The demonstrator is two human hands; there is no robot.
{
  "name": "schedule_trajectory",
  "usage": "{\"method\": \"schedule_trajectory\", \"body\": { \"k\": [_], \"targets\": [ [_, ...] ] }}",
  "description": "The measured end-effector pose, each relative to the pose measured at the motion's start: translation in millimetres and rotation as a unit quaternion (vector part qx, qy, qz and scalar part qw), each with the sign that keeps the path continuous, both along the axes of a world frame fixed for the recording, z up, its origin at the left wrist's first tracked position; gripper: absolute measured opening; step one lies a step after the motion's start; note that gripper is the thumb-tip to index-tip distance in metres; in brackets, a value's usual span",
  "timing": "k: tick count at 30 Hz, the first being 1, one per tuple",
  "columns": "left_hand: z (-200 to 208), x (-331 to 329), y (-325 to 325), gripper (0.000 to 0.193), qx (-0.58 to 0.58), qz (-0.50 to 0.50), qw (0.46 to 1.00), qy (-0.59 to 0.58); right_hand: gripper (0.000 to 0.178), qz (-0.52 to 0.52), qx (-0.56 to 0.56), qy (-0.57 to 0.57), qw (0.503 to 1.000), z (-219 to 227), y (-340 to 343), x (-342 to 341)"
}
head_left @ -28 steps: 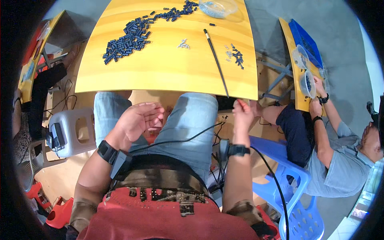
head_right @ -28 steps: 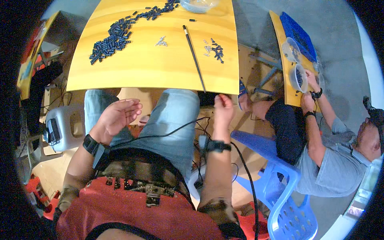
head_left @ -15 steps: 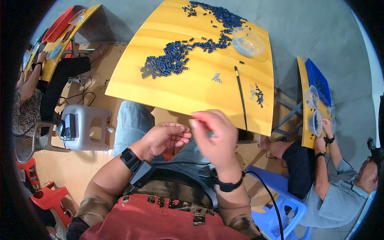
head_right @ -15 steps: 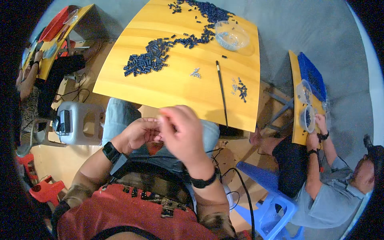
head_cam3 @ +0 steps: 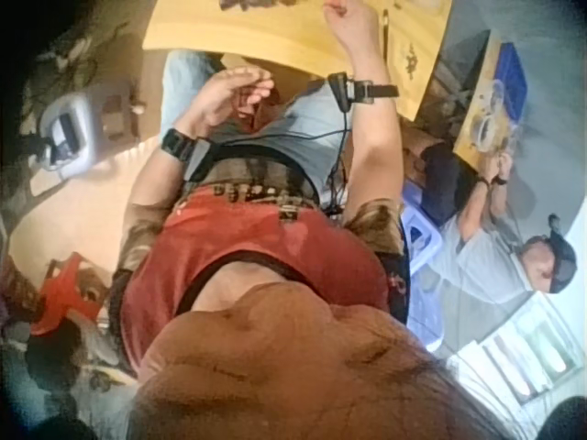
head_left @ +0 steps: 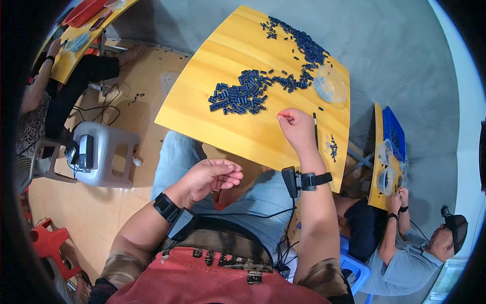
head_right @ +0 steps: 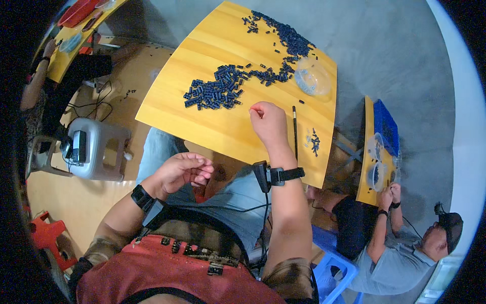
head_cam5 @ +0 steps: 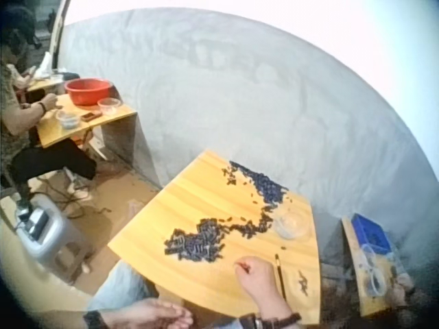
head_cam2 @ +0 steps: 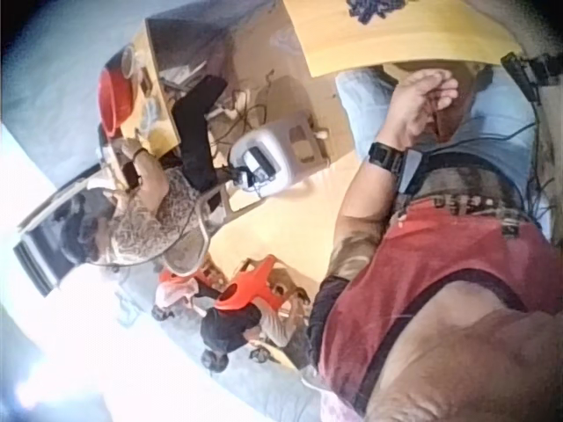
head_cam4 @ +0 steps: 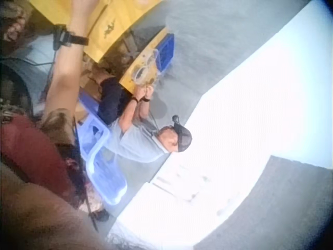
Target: Picking up, inspecting, and sorting small blue plastic cylindrical components at a workshop table.
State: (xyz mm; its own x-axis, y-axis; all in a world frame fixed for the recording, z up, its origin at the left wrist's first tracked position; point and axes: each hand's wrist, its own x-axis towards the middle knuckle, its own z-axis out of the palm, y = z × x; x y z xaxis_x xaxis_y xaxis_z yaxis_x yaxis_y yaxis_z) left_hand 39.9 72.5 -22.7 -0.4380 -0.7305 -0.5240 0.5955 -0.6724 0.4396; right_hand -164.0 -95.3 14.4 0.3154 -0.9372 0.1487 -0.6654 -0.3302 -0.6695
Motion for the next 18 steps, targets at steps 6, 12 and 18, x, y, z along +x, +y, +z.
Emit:
{"method": "schedule_trajectory", "body": {
  "k": [6,12,18],
  "targets": [
    [3.2,15.2,-5.8,0.021,-0.033,0.015,0.999,-0.001,0.012,0.01,-0.028,-0.01,1.0,-22.9,-15.2,15.7],
    [2.0,21.7,-2.4,0.022,-0.022,0.021,1.0,0.003,0.012,0.022,-0.067,0.056,0.996,-17.9,-13.6,34.4],
    [3.4,17.4,-6.7,0.022,-0.034,0.023,0.999,0.007,0.01,0.037,-0.121,0.143,0.982,-16.8,-12.6,36.7]
  ]
}}
